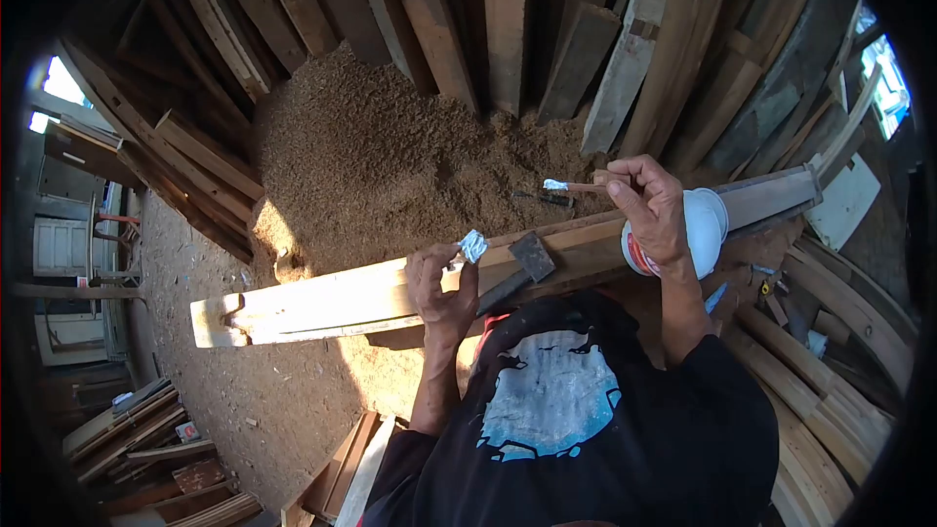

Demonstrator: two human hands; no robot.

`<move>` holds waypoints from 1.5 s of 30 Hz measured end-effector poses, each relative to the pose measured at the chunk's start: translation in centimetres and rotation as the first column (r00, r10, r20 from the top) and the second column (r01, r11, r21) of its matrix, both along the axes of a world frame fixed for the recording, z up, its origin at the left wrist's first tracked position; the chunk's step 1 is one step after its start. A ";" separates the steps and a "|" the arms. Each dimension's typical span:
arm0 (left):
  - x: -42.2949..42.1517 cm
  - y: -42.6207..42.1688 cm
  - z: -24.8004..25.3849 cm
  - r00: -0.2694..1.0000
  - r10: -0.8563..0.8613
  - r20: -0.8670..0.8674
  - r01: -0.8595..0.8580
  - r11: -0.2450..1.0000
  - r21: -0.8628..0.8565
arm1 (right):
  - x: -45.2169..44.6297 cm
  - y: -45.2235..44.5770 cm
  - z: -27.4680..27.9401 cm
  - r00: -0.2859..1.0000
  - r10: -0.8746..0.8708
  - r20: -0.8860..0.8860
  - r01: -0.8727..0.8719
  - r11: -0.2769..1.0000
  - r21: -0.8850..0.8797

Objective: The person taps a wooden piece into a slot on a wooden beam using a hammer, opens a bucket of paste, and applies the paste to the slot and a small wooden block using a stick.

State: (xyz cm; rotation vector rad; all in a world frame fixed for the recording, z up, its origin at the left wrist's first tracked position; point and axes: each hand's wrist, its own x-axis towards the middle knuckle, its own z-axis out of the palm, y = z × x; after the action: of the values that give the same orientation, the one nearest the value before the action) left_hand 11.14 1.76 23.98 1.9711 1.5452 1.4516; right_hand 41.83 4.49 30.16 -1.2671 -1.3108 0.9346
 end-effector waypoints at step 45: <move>24.6 1.9 -8.7 0.298 0.262 0.918 0.944 0.064 -0.324 | 36.2 -11.5 -34.8 0.261 -0.820 0.510 0.906 0.026 -0.422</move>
State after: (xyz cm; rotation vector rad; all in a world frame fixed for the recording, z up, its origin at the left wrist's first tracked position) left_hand 35.72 3.68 15.28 0.4280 0.6319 0.5013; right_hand 78.03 -6.97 -4.62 -2.3215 0.0842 0.3090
